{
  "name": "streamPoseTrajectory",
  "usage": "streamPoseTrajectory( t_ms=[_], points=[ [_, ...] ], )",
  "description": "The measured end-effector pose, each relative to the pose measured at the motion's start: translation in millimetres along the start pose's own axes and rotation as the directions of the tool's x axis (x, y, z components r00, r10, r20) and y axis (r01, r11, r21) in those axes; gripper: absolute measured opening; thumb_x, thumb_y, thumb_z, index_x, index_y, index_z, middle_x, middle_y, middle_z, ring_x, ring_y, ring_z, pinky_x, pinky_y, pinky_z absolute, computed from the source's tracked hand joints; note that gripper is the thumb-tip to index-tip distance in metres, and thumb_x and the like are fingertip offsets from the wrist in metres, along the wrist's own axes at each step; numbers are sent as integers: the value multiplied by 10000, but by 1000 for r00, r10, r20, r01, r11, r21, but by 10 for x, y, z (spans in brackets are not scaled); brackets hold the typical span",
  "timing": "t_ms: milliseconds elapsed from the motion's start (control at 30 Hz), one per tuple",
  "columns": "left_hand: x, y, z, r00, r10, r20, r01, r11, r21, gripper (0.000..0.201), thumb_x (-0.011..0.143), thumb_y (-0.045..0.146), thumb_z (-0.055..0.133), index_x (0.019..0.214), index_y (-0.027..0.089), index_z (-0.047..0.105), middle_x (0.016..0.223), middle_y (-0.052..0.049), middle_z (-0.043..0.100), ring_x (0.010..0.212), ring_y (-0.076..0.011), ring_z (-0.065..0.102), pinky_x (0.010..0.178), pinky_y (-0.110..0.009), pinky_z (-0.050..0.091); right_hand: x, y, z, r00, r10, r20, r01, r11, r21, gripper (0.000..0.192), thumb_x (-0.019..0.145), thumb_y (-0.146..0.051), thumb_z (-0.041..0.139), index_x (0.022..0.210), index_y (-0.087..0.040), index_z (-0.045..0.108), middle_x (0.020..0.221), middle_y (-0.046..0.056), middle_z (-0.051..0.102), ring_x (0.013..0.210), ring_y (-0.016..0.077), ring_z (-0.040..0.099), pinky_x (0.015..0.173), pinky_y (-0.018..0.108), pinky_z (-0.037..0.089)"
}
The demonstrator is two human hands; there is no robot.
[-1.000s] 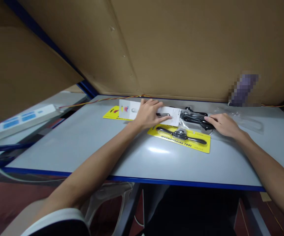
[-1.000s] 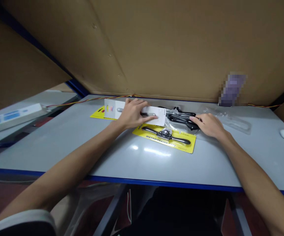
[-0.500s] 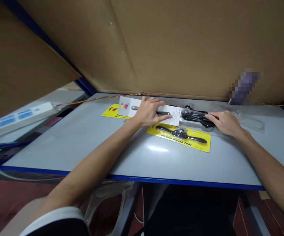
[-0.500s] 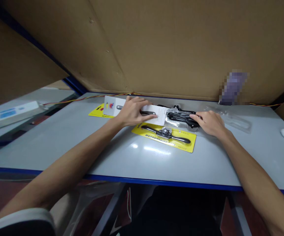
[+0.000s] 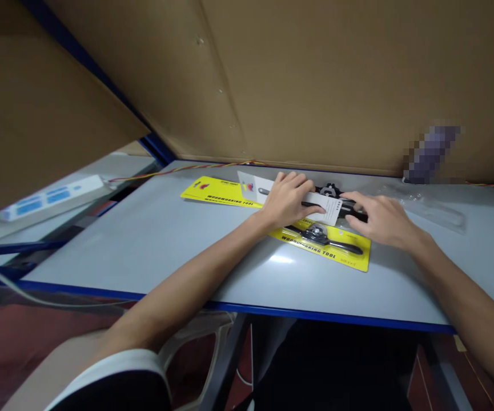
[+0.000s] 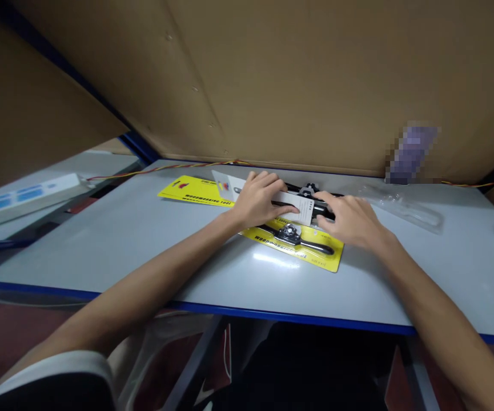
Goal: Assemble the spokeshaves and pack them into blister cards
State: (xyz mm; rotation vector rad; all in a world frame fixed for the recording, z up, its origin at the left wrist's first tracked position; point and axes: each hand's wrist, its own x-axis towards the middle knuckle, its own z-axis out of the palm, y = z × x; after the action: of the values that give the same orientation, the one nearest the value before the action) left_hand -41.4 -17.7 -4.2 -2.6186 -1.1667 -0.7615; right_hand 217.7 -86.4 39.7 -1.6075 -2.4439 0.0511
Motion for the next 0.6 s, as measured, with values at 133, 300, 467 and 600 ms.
streamPoseTrajectory(
  t_ms=[133,300,467,600],
  points=[
    [-67,-147,-146,981,104,164,-94,993,-65,338,997,408,677,1249,183,677,1117,-123,720,1053,-302,650,904,-418,474,-55,404,-56,995,98,25,-98,995,-4,391,857,-443,671,1192,-273,779,1020,68,831,825,291,711,680,388,431],
    [-123,-222,-304,962,33,271,-3,994,-112,365,990,244,631,1352,198,638,1199,-98,718,1012,-245,694,863,-345,496,-66,789,43,980,124,156,-176,907,383,243,912,-480,630,884,-250,704,783,32,781,548,184,629,599,351,457],
    [-48,-145,-331,954,-115,278,114,993,23,310,975,496,714,1089,209,688,1039,-74,752,888,-242,689,716,-311,415,-45,605,118,969,180,167,-245,749,616,284,925,-445,640,1121,-241,617,888,54,778,493,176,644,533,338,477],
    [41,-49,-324,962,-121,245,91,987,130,523,985,713,595,942,202,699,917,-93,738,793,-253,670,645,-326,314,-10,394,160,986,169,5,-149,857,493,303,878,-422,716,1109,-241,642,753,19,720,582,218,665,602,359,481]
  ],
)
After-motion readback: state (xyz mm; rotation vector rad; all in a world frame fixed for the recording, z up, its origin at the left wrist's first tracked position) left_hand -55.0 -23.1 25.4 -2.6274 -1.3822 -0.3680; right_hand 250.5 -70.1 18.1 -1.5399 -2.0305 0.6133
